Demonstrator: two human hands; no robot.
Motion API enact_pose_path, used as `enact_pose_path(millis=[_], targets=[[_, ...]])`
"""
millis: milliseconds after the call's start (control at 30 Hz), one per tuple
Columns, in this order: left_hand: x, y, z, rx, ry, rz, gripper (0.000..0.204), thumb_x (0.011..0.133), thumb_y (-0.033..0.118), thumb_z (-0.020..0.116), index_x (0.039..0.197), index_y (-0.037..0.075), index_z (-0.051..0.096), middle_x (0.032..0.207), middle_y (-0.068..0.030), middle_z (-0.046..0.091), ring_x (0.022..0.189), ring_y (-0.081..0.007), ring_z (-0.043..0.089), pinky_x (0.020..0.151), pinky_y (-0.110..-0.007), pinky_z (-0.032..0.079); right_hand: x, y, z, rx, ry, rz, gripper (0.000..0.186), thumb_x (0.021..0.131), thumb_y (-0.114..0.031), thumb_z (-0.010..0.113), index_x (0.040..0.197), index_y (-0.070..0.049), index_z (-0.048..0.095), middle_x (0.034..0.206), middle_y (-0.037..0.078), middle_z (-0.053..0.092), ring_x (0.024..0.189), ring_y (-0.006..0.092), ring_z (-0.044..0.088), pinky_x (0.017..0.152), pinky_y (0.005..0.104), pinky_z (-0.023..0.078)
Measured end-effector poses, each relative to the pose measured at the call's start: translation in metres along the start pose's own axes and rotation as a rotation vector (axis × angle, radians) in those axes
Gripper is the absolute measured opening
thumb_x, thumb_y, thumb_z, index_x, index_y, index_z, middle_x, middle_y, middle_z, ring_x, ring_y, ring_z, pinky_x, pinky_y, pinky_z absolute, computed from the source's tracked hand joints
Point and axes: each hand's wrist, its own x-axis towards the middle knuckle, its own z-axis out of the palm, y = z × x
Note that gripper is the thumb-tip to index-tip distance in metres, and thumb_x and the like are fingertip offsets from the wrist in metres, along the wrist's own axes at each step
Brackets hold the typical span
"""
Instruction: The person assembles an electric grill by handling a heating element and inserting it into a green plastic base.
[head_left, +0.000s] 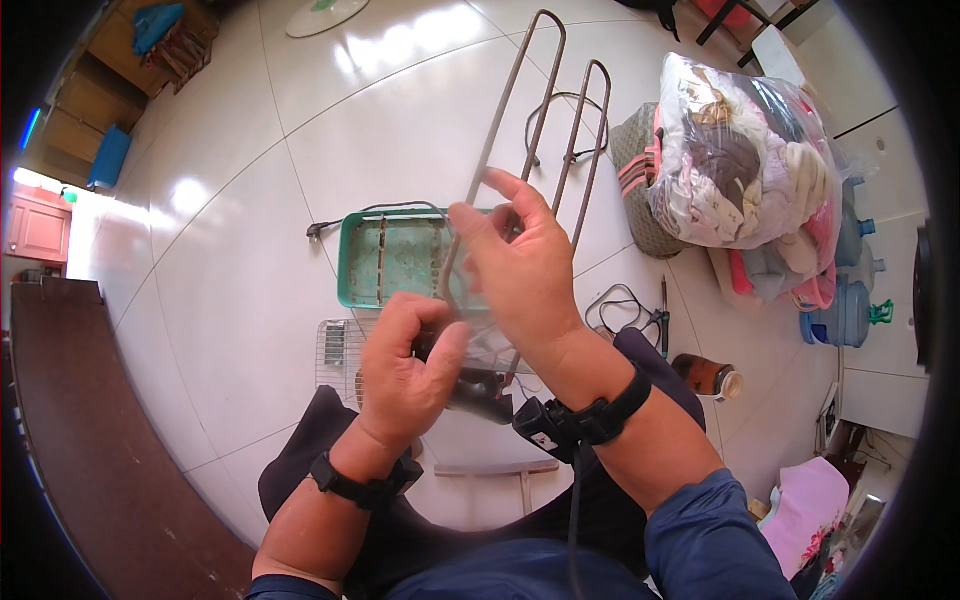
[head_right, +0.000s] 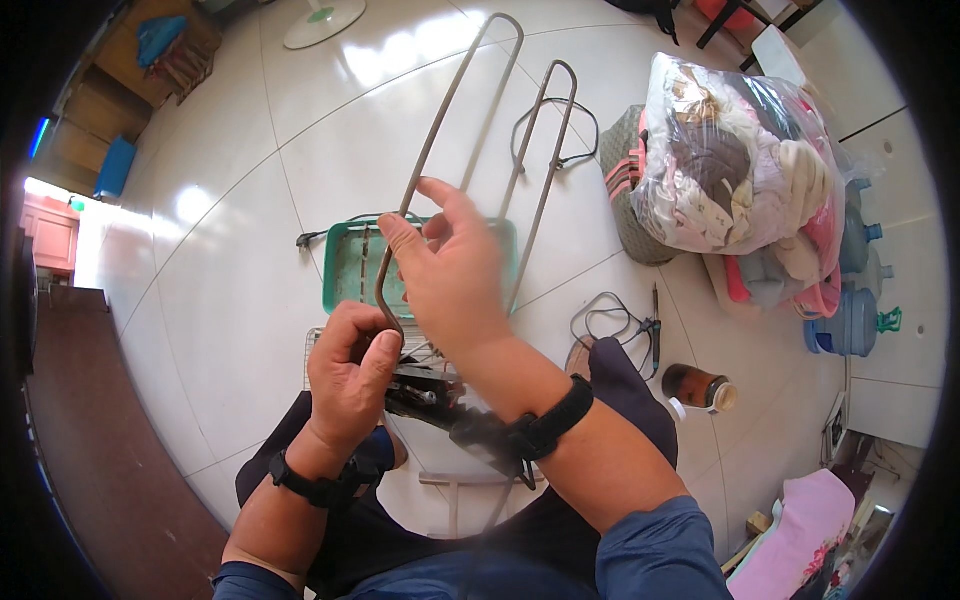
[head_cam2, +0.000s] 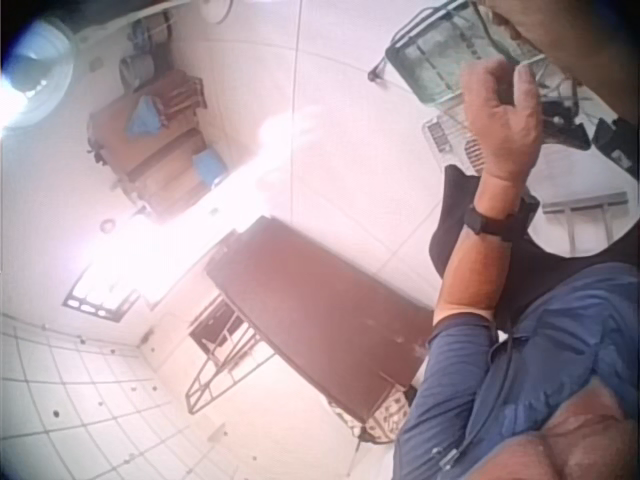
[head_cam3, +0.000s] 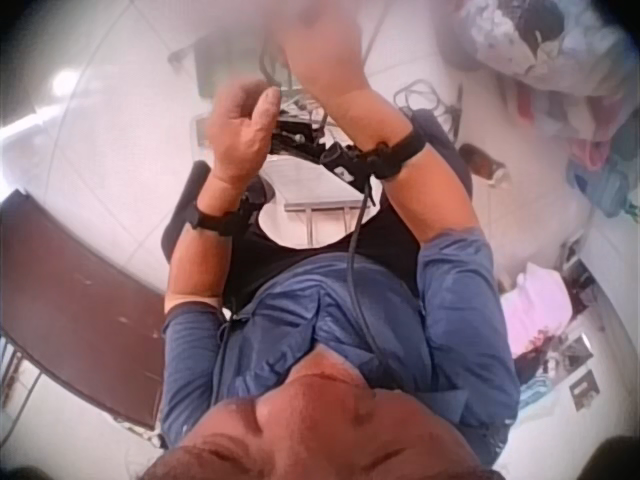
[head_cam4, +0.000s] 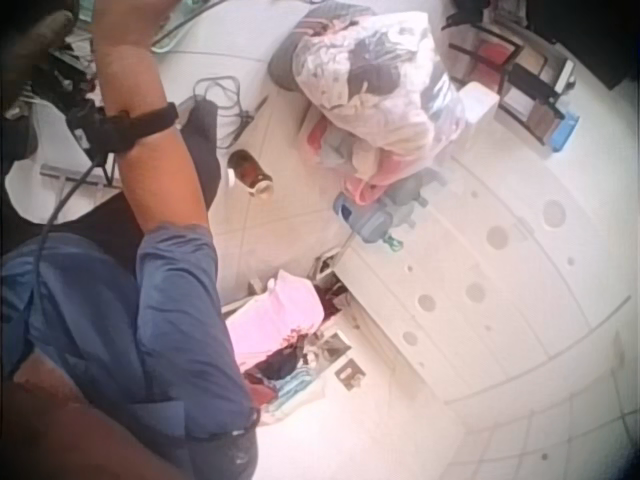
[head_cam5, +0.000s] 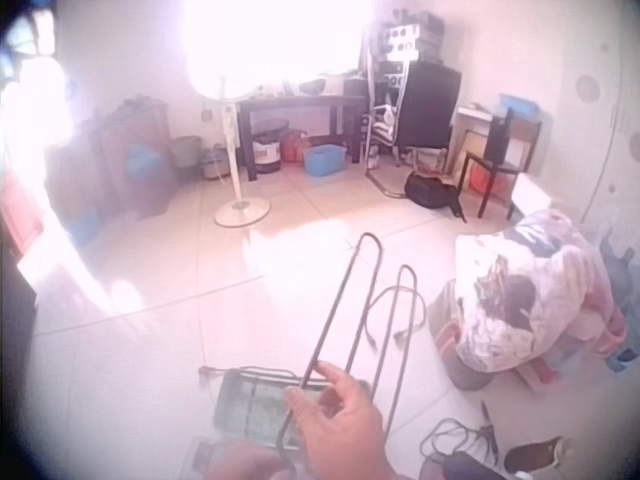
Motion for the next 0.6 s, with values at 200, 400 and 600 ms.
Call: enact_pose_path(millis=[200, 400, 600], targets=[[0.003, -0.002, -0.004, 0.125, -0.142, 0.000, 0.007, 0.094, 0.004, 0.060, 0.100, 0.000, 0.060, 0.097, -0.0038, 0.056, 0.081, -0.0085, 0.053, 0.074, -0.023, 0.044, 0.000, 0.002, -0.001, -0.019, -0.021, -0.017, 0.053, 0.092, -0.022, 0.073, 0.134, 0.001, 0.052, 0.089, 0.005, 0.053, 0.067, 0.0092, 0.058, 0.050, 0.0247, 0.048], [0.005, 0.001, -0.010, 0.033, -0.138, -0.037, 0.005, 0.095, 0.003, 0.058, 0.099, 0.000, 0.060, 0.092, -0.0018, 0.057, 0.080, -0.0074, 0.053, 0.073, -0.022, 0.044, 0.000, -0.008, -0.001, 0.064, -0.098, -0.023, 0.054, 0.092, -0.019, 0.073, 0.136, 0.001, 0.051, 0.092, 0.007, 0.055, 0.068, 0.0098, 0.059, 0.057, 0.0237, 0.050], [0.007, 0.010, -0.017, -0.151, -0.128, -0.209, 0.006, 0.096, 0.008, 0.057, 0.097, 0.003, 0.060, 0.088, -0.0007, 0.060, 0.080, -0.0064, 0.053, 0.072, -0.021, 0.042, 0.004, -0.019, -0.011, -0.188, -0.239, -0.077, 0.059, 0.090, -0.013, 0.071, 0.141, 0.000, 0.045, 0.110, 0.009, 0.058, 0.091, 0.0144, 0.064, 0.077, 0.0266, 0.055]])
